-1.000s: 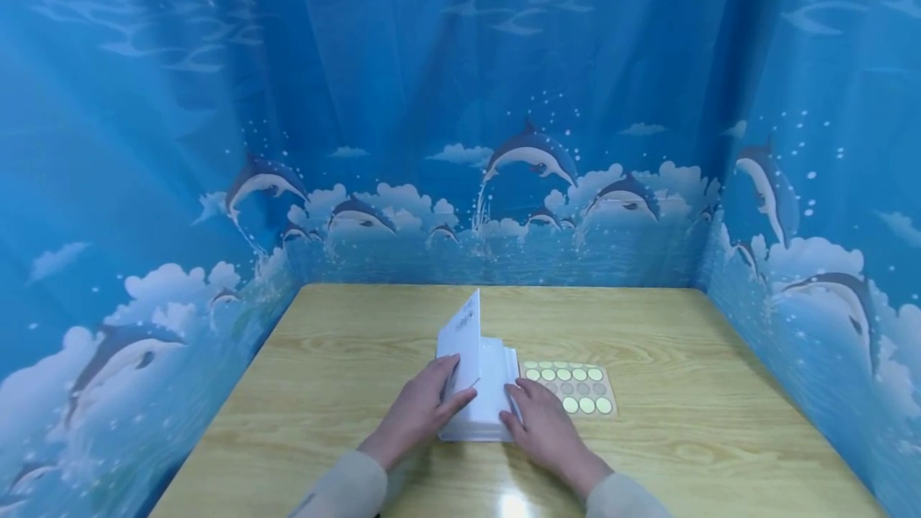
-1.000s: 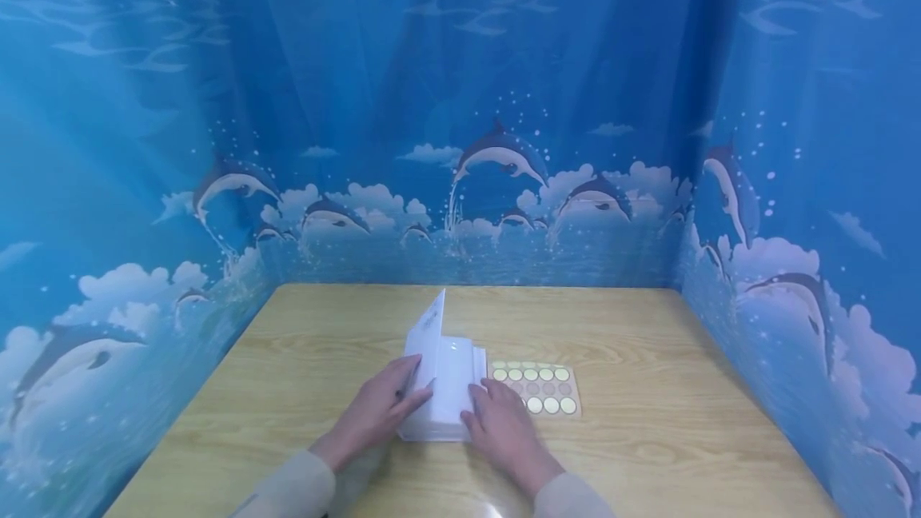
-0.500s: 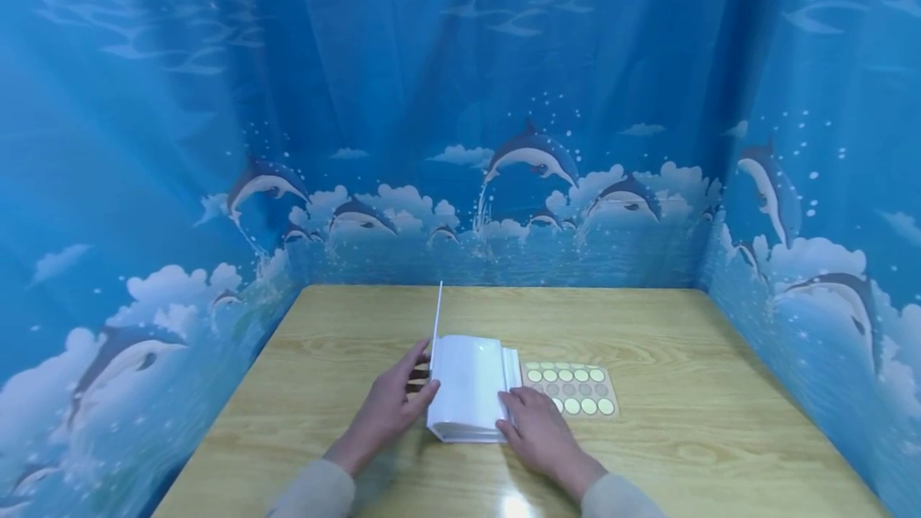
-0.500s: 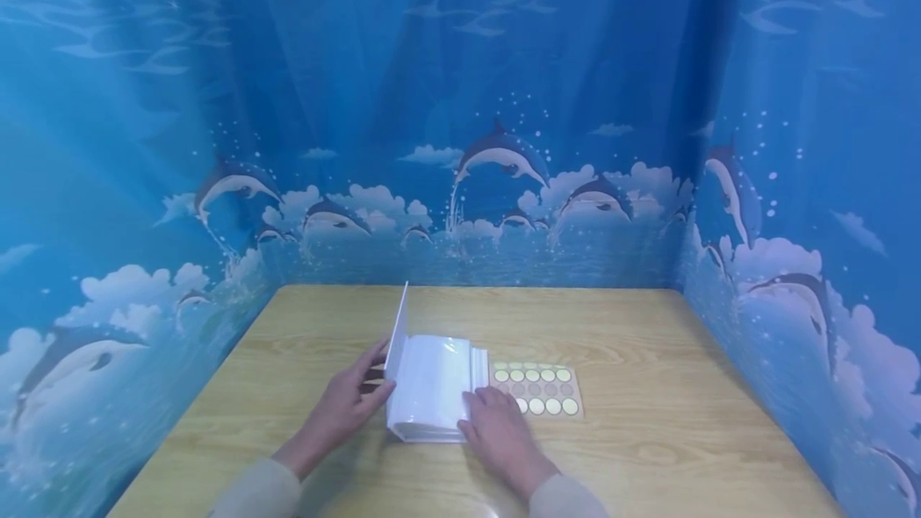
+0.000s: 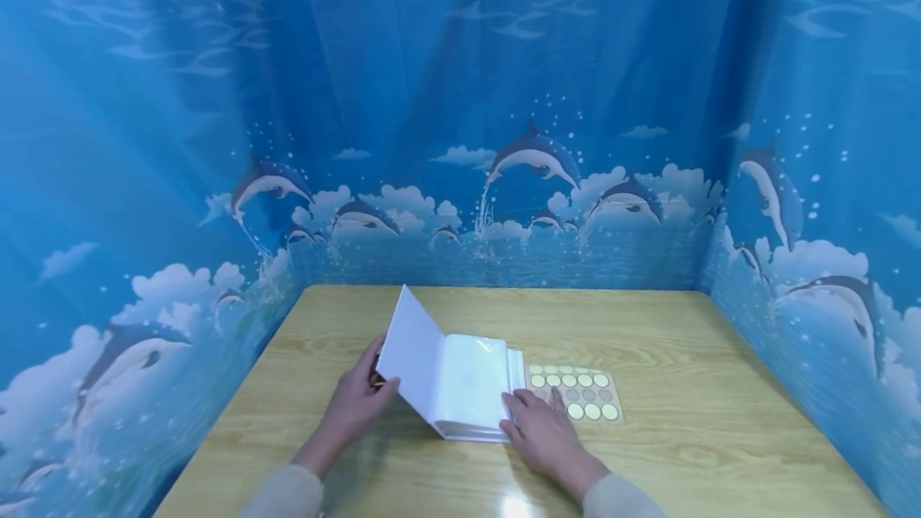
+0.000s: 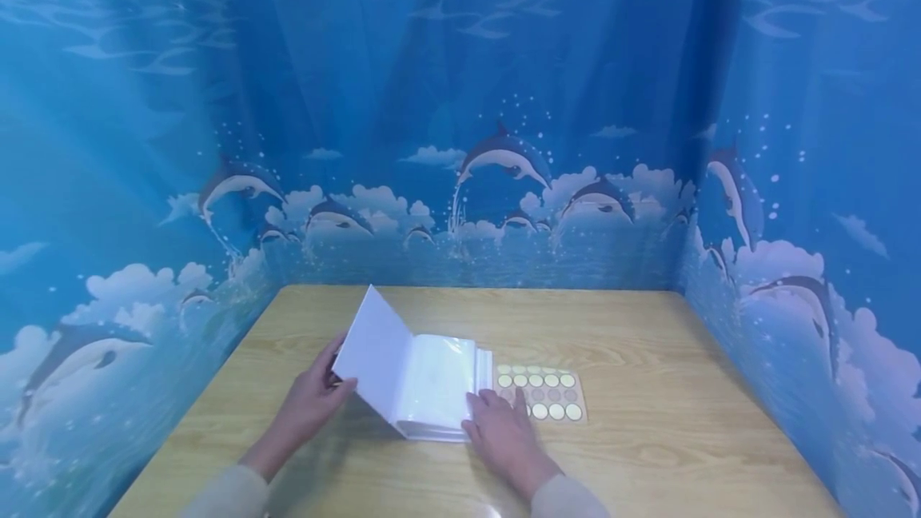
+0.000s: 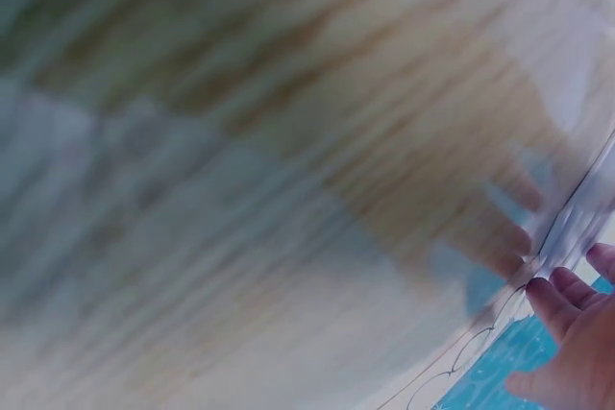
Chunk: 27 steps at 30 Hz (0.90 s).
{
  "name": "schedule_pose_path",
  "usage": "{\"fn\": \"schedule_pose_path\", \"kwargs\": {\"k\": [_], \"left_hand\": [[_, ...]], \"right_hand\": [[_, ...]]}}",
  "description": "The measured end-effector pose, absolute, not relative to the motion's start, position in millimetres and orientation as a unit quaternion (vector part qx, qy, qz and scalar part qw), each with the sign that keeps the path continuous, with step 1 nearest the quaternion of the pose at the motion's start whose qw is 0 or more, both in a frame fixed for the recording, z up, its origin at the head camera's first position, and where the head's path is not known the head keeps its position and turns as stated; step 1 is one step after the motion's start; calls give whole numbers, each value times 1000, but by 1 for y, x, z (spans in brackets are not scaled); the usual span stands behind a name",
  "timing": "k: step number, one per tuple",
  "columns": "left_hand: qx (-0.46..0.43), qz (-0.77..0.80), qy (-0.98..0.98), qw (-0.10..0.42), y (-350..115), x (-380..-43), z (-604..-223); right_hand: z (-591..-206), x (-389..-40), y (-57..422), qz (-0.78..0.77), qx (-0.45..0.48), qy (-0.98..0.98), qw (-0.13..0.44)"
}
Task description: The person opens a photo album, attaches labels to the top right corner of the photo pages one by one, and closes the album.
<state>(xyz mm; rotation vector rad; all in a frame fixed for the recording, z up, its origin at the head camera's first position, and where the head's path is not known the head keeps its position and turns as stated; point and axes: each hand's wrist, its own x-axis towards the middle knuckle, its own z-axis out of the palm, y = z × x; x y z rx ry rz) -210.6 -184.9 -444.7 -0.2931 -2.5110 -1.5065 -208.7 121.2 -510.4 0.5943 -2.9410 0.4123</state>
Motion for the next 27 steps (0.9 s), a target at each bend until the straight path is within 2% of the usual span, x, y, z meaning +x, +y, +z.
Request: {"fn": "schedule_pose_path", "kwargs": {"k": [13,27], "left_hand": [[-59,-499,-862,64,-209,-213,-452],[-23,-394,-918,28,-219,-215,-474]], "right_hand": [[-508,-207,129,134,186,-971,65],[-508,-206,137,136,179,-972,72]]}}
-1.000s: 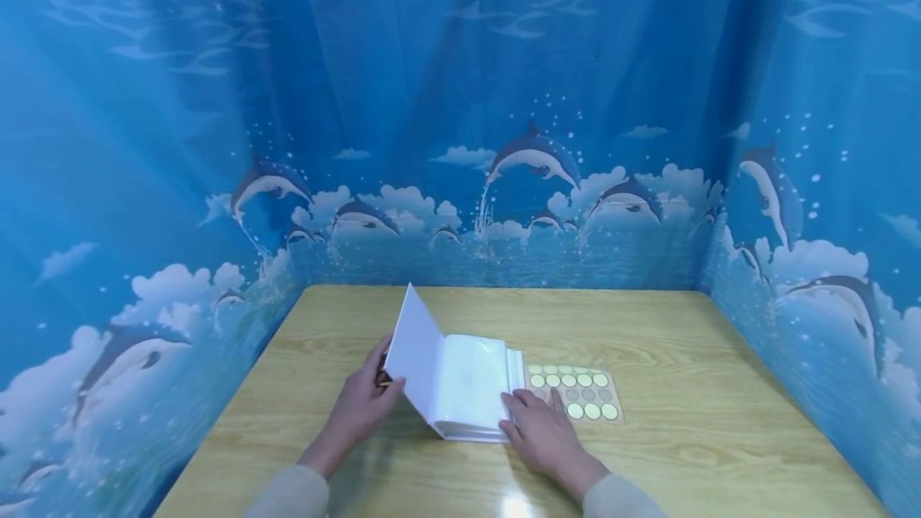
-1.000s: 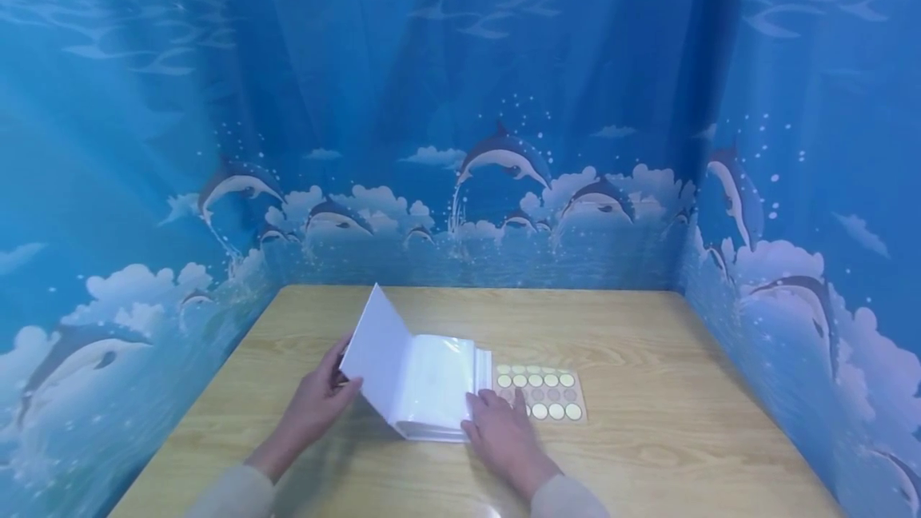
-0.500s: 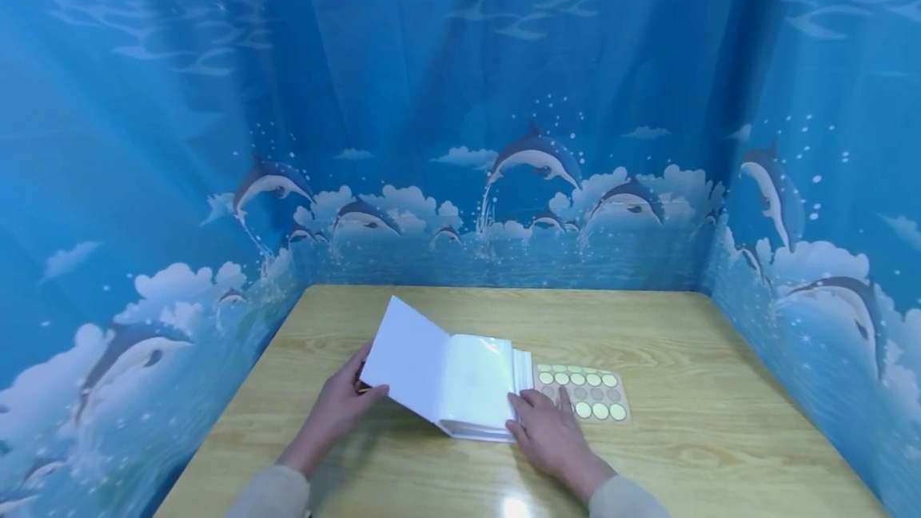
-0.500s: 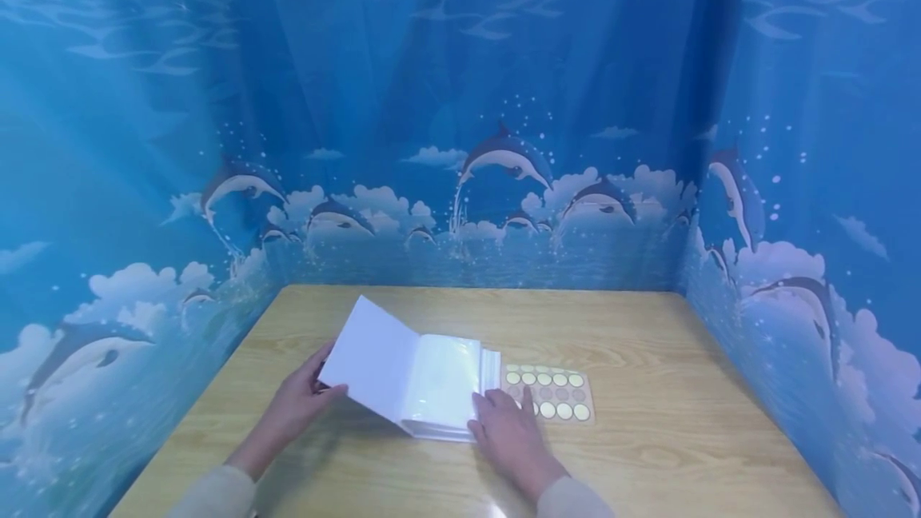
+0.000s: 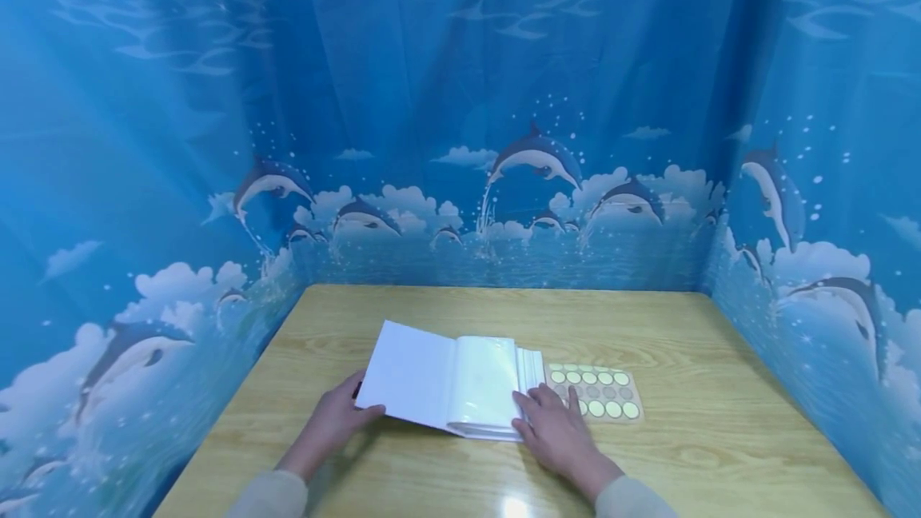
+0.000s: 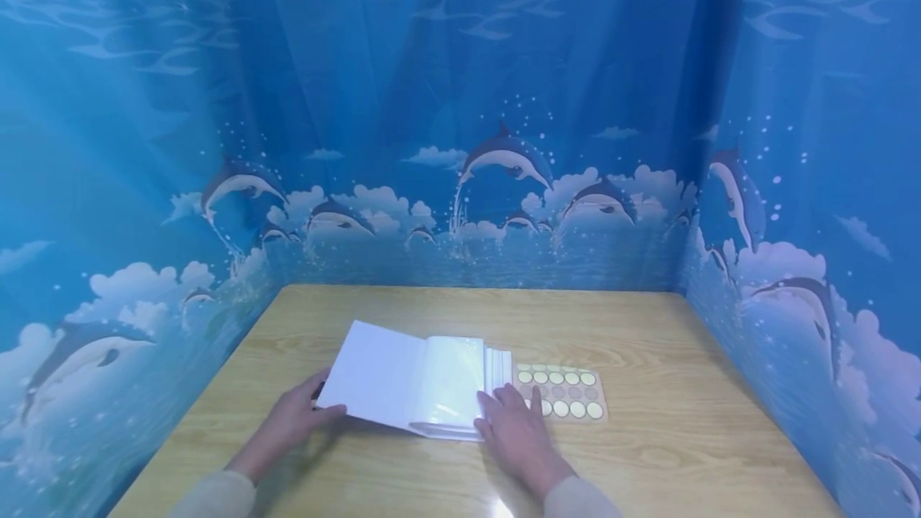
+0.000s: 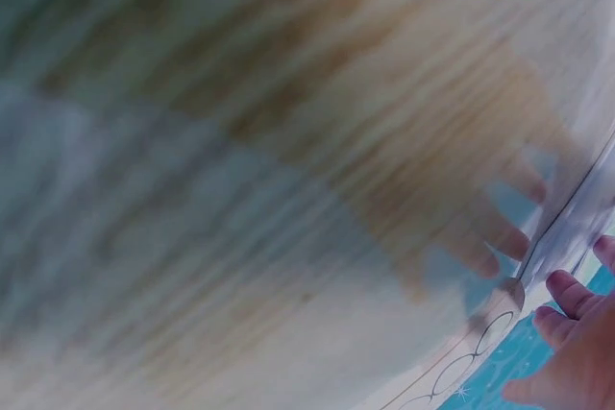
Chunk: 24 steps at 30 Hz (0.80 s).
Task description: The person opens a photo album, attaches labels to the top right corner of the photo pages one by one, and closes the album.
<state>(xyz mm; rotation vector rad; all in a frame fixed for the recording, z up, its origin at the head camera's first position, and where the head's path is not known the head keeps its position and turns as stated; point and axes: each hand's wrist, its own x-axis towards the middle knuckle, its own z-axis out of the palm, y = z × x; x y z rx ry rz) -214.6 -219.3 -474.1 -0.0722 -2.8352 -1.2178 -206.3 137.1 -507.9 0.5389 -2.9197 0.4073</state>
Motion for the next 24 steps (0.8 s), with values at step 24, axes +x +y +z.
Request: {"fn": "schedule_pose_path", "kwargs": {"k": [24], "left_hand": [[-60,-167,-982,-65,-201,-217,-479]], "right_hand": [[-513,-207,133,145,177,-970,81]]}}
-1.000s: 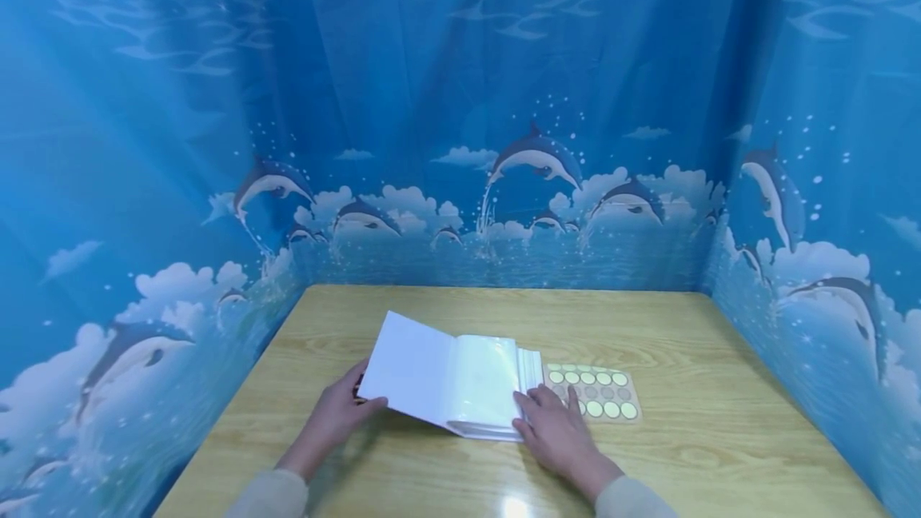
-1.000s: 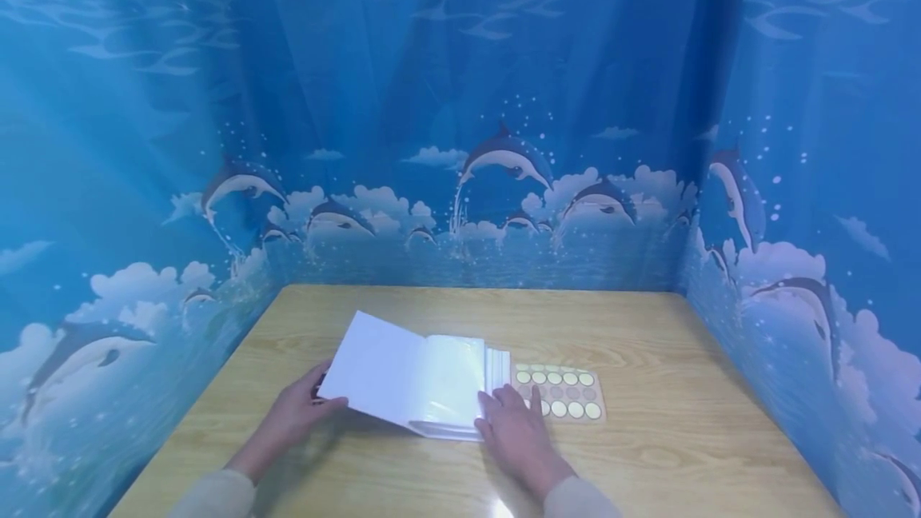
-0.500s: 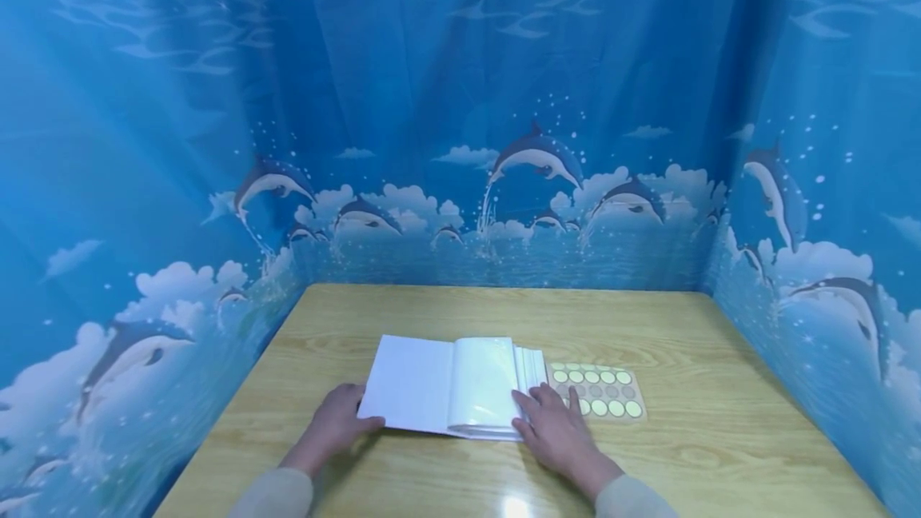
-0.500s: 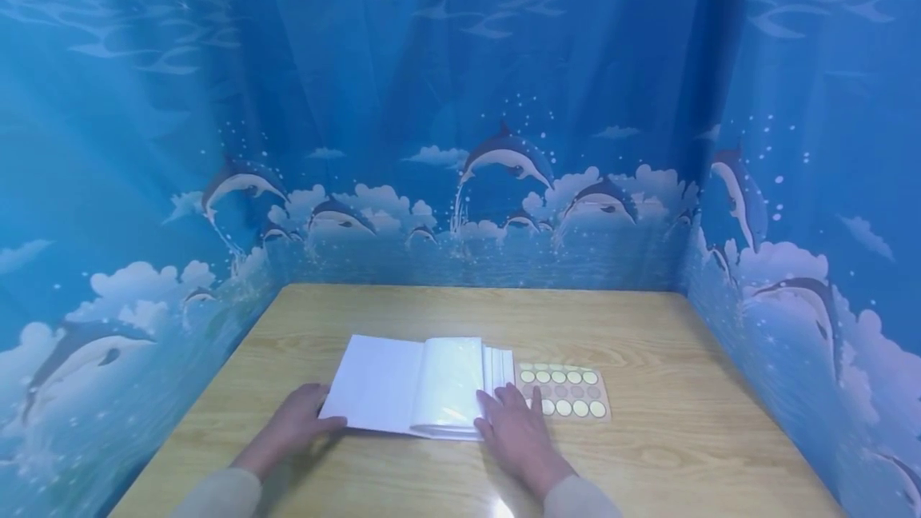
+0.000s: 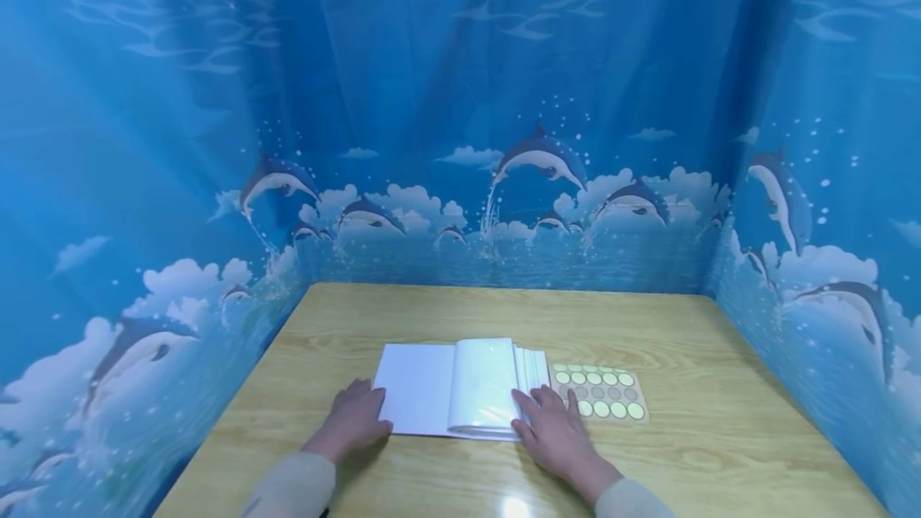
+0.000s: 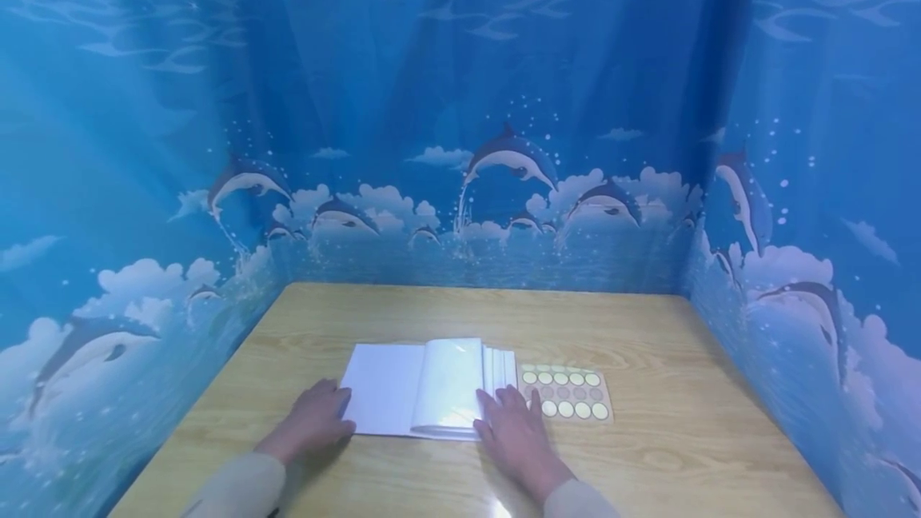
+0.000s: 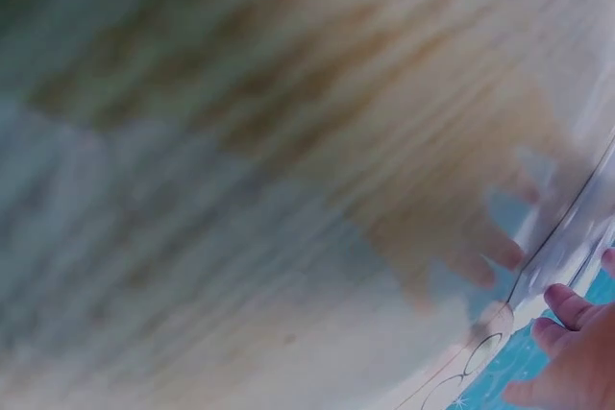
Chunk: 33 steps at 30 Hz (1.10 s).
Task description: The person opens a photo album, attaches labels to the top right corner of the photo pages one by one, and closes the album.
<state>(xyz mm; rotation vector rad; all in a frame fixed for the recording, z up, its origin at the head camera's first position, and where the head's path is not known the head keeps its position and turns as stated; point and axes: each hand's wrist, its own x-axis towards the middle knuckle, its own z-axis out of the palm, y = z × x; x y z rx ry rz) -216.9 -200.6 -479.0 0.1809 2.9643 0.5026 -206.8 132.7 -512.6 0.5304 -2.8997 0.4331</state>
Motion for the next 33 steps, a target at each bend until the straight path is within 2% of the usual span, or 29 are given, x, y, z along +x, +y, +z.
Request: {"fn": "schedule_pose_path", "kwargs": {"k": [8,17,33], "left_hand": [[138,186,973,23,-170,-223,-471],[157,218,962,42,-127,-231,-477],[166,194,966,31,-81,-227,-484]], "right_hand": [[-508,-210,136,173,172,-966,83],[-508,-218,142,193,162,-965,67],[-513,-221,140,194,165,-967,20]]}}
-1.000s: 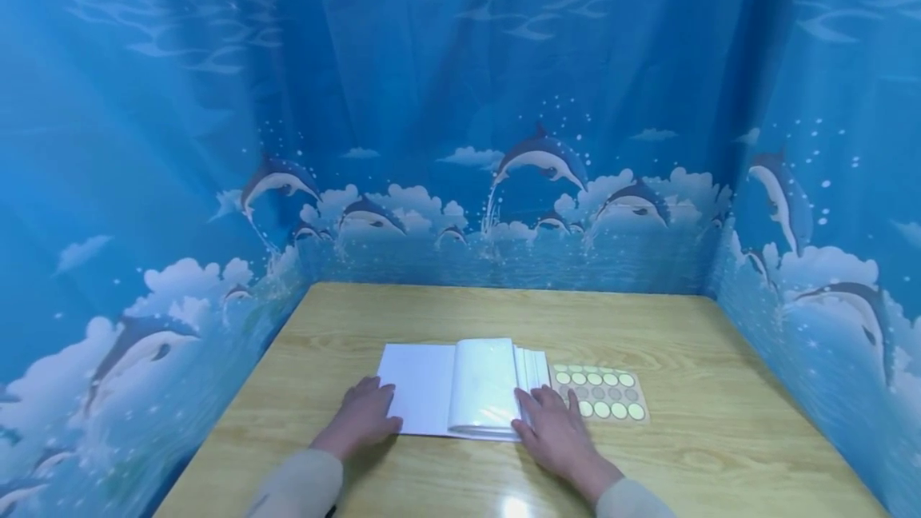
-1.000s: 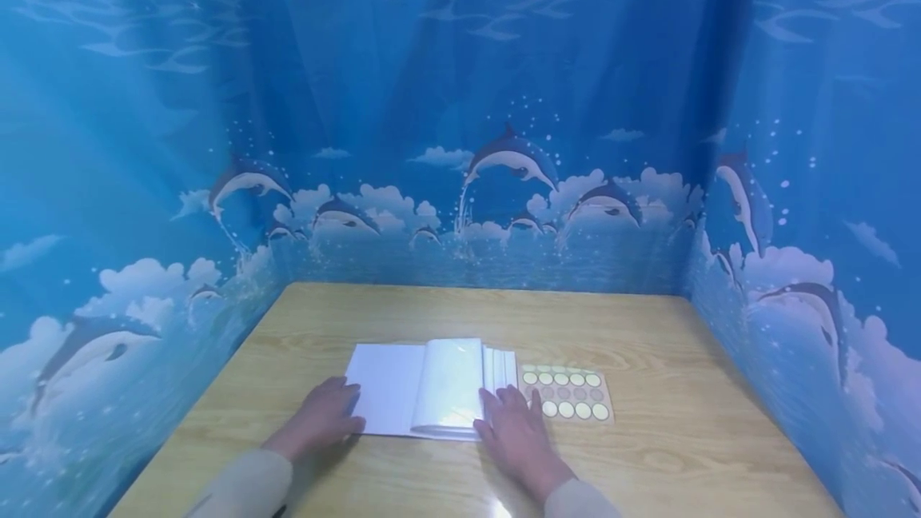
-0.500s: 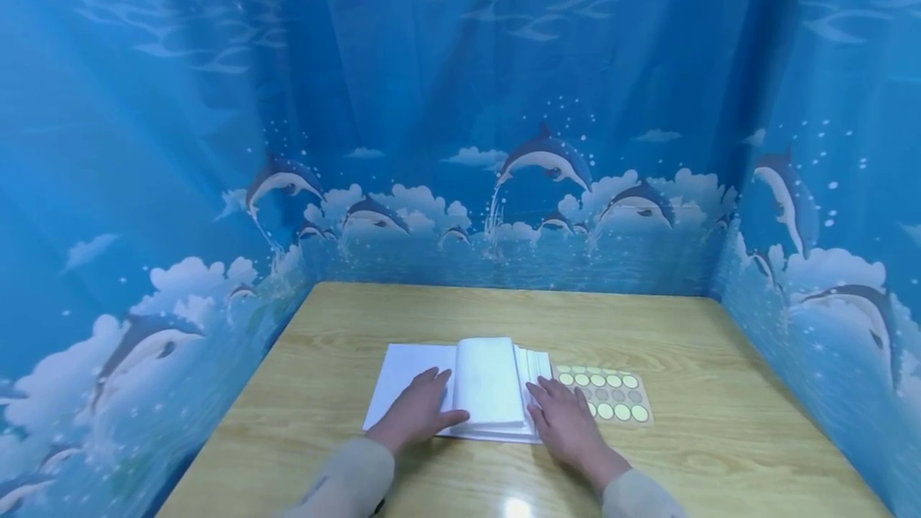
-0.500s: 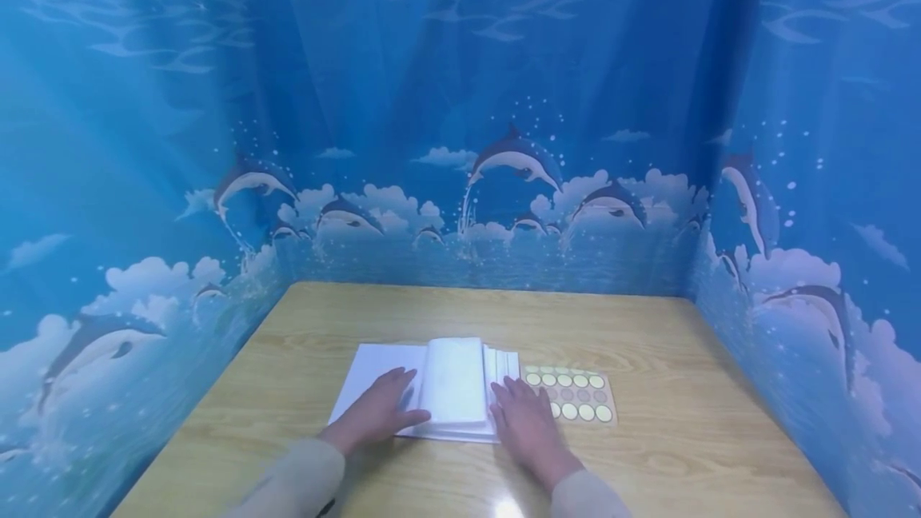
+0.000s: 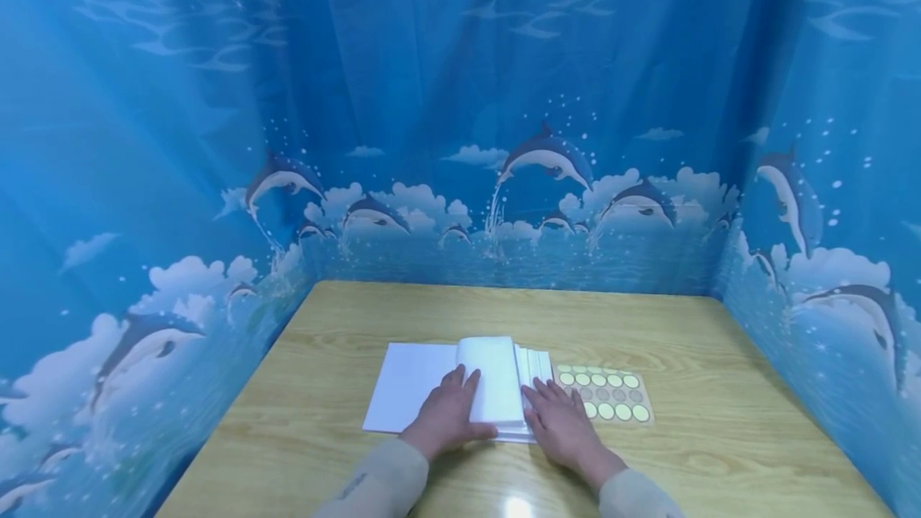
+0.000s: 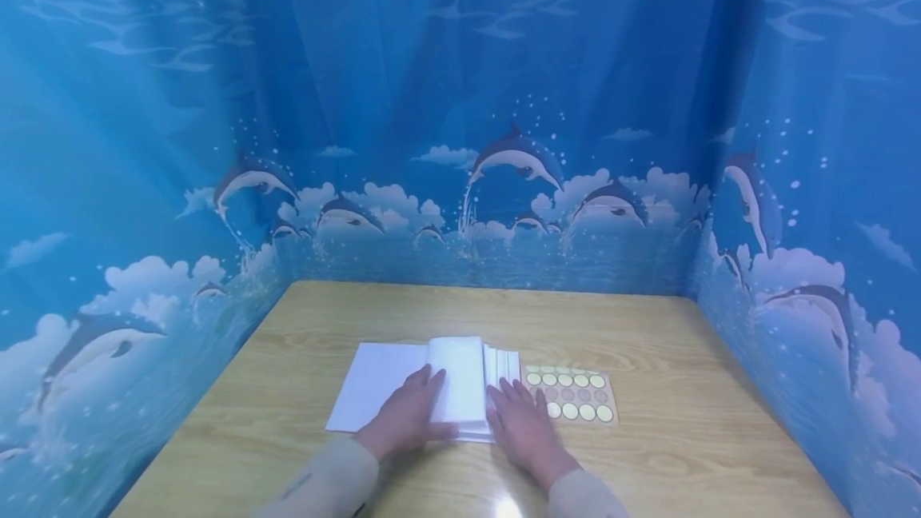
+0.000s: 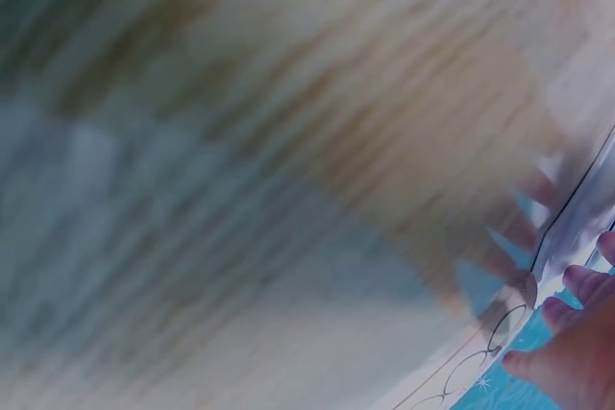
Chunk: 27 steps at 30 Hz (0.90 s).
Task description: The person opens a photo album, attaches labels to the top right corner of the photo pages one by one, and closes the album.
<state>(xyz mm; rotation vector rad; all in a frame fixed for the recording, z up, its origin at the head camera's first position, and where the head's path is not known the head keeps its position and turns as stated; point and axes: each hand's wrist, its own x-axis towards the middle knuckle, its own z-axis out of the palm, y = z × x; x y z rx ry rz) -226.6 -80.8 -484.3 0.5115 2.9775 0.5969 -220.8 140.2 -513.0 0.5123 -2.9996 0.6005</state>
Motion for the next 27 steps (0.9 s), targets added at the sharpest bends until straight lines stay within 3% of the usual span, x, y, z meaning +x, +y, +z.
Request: {"fn": "schedule_pose_path", "kwargs": {"k": [19,27], "left_hand": [[168,201,964,31,-87,-235,-491],[202,192,960,-18,-89,-235,-491]], "right_hand": [[-510,-220,138,179,161,-971,19],[-512,-220,138,170,161,-972,22]]}}
